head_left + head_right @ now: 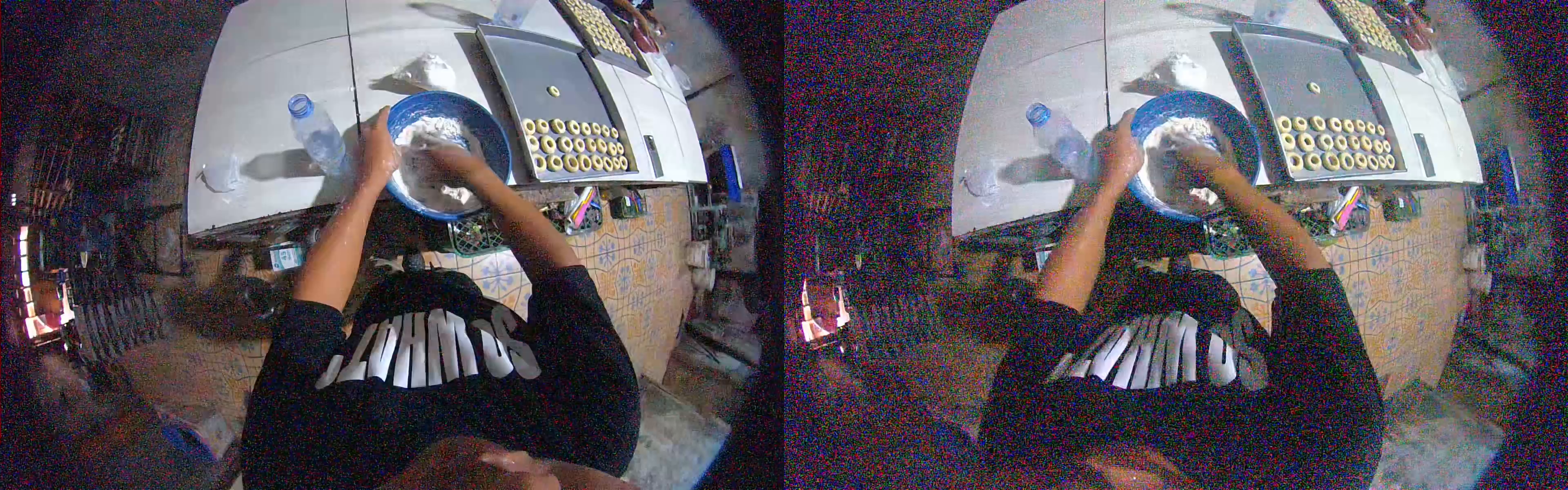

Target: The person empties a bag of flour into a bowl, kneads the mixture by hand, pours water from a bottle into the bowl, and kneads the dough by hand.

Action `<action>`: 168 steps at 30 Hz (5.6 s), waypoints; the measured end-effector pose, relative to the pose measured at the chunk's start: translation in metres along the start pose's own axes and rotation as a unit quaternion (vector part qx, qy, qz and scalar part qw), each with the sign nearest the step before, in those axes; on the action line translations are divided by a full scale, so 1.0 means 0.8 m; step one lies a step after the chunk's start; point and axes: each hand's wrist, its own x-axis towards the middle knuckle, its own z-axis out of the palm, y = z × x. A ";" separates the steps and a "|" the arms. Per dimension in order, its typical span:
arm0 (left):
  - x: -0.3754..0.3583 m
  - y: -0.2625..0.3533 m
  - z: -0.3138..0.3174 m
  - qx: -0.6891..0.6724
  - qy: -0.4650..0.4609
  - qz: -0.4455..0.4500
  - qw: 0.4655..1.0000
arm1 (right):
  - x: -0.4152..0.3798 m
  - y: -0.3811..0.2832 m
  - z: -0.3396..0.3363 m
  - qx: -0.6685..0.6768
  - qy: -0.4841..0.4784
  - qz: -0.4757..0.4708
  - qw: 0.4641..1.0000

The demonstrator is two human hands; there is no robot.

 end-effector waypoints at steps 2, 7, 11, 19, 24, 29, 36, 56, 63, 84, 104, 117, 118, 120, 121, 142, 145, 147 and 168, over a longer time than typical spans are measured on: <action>0.001 0.005 -0.011 -0.017 -0.044 -0.023 0.999 | 0.004 0.022 0.046 0.133 -0.002 -0.005 0.991; 0.010 -0.025 0.024 -0.057 0.011 0.021 0.998 | -0.068 -0.017 -0.052 0.019 -0.032 -0.077 0.996; 0.007 -0.016 0.010 -0.034 0.025 0.063 0.997 | -0.091 0.005 -0.064 0.042 -0.063 -0.113 0.991; 0.011 -0.016 0.017 -0.082 -0.002 0.005 0.997 | -0.014 -0.028 0.004 0.093 0.157 0.059 0.981; -0.002 0.013 -0.015 -0.064 -0.023 -0.013 0.998 | 0.014 -0.004 0.006 0.052 0.239 0.014 0.969; 0.007 -0.013 0.016 -0.077 0.005 0.004 0.997 | -0.038 -0.017 0.025 0.075 0.042 -0.017 0.996; -0.002 0.015 -0.019 -0.065 -0.006 0.031 0.997 | -0.030 0.047 0.002 0.244 0.122 0.083 0.958; 0.013 -0.027 0.029 -0.029 0.037 0.082 0.996 | -0.051 -0.035 -0.034 0.098 -0.135 -0.019 0.986; 0.021 -0.045 0.035 -0.161 0.020 0.103 0.981 | 0.025 -0.051 -0.009 0.109 0.071 0.003 0.991; 0.020 -0.038 0.032 -0.189 0.049 0.063 0.979 | -0.069 -0.008 0.001 0.160 0.000 -0.064 0.985; 0.027 -0.048 0.048 -0.181 0.097 0.122 0.971 | 0.029 -0.089 0.001 0.175 0.192 0.025 0.965; 0.018 -0.039 0.049 -0.225 0.135 0.059 0.963 | -0.046 -0.069 -0.034 0.180 0.003 -0.050 0.982; 0.017 -0.035 0.042 -0.233 0.090 0.008 0.968 | -0.019 -0.051 0.013 0.142 0.053 -0.068 0.986; 0.019 -0.044 0.056 -0.250 0.115 0.036 0.961 | 0.003 -0.053 0.024 0.125 0.106 -0.059 0.985; 0.020 -0.047 0.060 -0.257 0.124 0.052 0.957 | 0.002 -0.069 -0.005 0.148 0.108 -0.031 0.983; 0.046 -0.097 0.133 -0.353 0.121 0.006 0.928 | -0.048 0.050 0.003 0.106 -0.007 -0.078 0.991; 0.017 -0.038 0.054 -0.224 0.141 0.053 0.963 | -0.005 0.004 0.073 0.221 0.195 -0.065 0.953; 0.015 -0.042 0.062 -0.254 0.164 0.078 0.950 | 0.003 -0.068 -0.042 0.045 -0.048 -0.004 0.998; -0.006 -0.007 -0.005 -0.375 -0.024 -0.034 0.926 | -0.045 -0.091 -0.027 0.192 -0.048 0.009 0.980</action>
